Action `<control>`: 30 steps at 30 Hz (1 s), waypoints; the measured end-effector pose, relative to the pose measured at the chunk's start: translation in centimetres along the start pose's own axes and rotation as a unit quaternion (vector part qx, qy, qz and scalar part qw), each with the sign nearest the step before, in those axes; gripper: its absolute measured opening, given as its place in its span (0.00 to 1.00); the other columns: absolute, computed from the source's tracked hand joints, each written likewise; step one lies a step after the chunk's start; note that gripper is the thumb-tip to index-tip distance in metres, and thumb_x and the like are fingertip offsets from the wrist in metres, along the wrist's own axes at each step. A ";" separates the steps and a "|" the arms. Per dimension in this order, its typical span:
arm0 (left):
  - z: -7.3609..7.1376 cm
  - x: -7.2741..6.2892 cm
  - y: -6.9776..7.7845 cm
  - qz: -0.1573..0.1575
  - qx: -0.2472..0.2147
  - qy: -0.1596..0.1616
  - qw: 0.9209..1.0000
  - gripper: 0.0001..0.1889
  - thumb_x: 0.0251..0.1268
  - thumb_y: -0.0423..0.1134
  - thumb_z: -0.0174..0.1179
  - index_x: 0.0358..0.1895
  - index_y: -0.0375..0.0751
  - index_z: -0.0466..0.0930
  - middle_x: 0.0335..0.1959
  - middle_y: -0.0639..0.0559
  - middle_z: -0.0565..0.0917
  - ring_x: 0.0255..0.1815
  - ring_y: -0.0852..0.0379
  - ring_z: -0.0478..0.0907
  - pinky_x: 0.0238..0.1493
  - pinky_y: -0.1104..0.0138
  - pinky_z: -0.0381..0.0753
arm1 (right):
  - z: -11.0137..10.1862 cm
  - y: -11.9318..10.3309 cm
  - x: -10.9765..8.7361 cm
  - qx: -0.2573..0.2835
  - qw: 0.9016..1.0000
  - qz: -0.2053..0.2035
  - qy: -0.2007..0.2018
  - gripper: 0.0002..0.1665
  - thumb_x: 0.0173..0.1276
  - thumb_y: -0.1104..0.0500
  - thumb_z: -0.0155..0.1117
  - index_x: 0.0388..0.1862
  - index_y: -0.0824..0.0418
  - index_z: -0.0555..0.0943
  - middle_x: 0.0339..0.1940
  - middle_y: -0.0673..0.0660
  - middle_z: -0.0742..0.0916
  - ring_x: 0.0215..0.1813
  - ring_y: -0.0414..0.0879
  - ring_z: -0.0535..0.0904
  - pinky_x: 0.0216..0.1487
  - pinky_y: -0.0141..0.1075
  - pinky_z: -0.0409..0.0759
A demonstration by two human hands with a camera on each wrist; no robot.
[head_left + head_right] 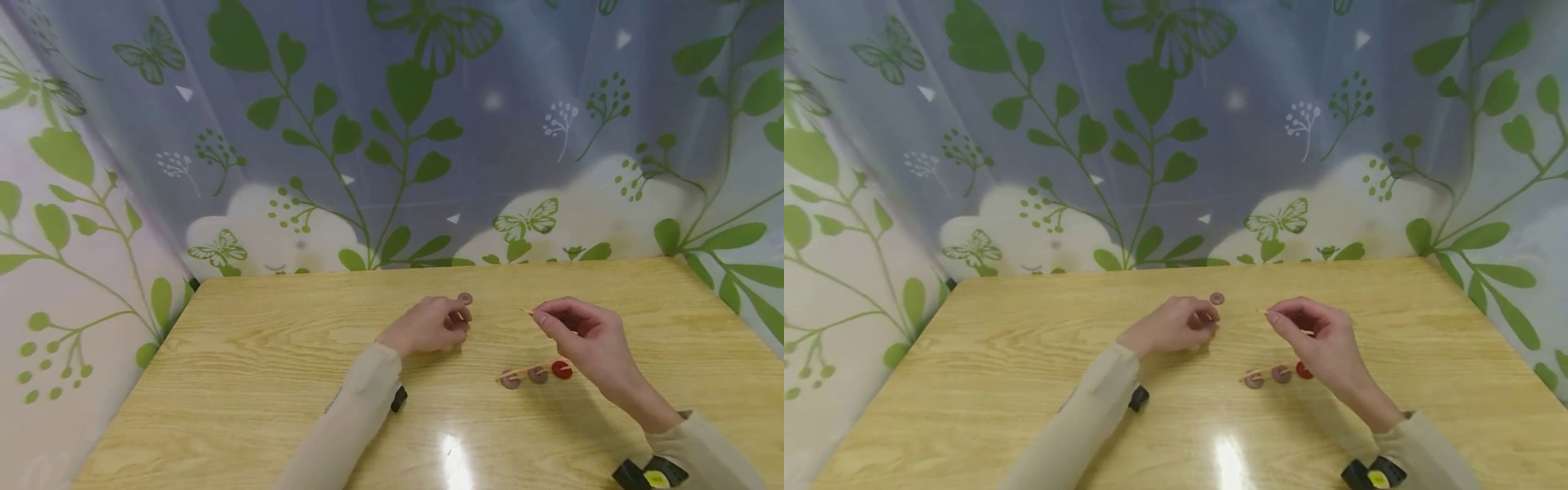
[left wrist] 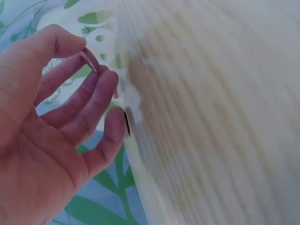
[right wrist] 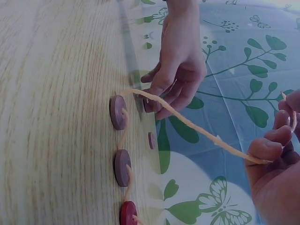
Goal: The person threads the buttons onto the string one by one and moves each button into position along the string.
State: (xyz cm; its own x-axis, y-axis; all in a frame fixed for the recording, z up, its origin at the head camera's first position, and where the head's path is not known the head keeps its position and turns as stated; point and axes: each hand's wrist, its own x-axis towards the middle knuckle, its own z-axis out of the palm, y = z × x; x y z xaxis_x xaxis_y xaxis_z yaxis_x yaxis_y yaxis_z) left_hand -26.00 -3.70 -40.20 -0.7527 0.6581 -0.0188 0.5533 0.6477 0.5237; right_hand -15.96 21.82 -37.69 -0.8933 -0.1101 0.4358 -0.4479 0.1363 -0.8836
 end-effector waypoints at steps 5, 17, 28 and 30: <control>-0.2 -0.8 -0.3 0.003 -0.042 0.026 0.999 0.13 0.71 0.37 0.59 0.55 0.43 0.85 0.49 0.53 0.87 0.45 0.64 0.84 0.48 0.75 0.81 | 0.0 -0.1 -0.2 -0.009 1.000 0.004 0.009 0.07 0.71 0.74 0.62 0.44 0.70 0.85 0.33 0.44 0.87 0.23 0.40 0.70 0.19 0.36 0.67; -0.7 -3.0 -0.2 -0.002 -0.134 0.056 0.989 0.14 0.71 0.36 0.59 0.56 0.39 0.82 0.55 0.52 0.84 0.45 0.60 0.84 0.47 0.74 0.83 | 0.3 -0.1 -0.1 -0.029 1.000 -0.009 0.008 0.07 0.71 0.74 0.62 0.43 0.69 0.85 0.33 0.43 0.87 0.23 0.39 0.71 0.19 0.36 0.67; -1.2 -4.8 0.4 -0.015 -0.206 0.081 0.975 0.12 0.71 0.39 0.62 0.55 0.46 0.84 0.53 0.58 0.85 0.44 0.64 0.83 0.45 0.71 0.85 | 0.6 -0.4 -0.1 -0.066 0.998 -0.023 0.007 0.07 0.71 0.73 0.62 0.43 0.69 0.85 0.36 0.40 0.89 0.30 0.36 0.78 0.28 0.29 0.75; -1.3 -5.0 0.5 -0.013 -0.221 0.087 0.971 0.12 0.71 0.39 0.62 0.54 0.48 0.84 0.53 0.58 0.85 0.44 0.64 0.84 0.46 0.70 0.85 | 0.7 -0.4 0.0 -0.063 0.998 -0.028 0.003 0.07 0.71 0.74 0.62 0.44 0.69 0.85 0.37 0.40 0.89 0.30 0.35 0.79 0.29 0.27 0.76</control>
State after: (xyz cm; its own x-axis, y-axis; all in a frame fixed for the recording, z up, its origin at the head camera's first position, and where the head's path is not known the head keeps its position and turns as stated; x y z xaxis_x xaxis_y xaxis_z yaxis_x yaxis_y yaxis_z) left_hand -22.42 -7.15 -38.72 -0.8344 0.5442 0.0867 0.3552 0.4108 0.8397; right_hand -15.72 21.13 -37.48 -0.8671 -0.1148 0.4848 -0.4975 0.2520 -0.8301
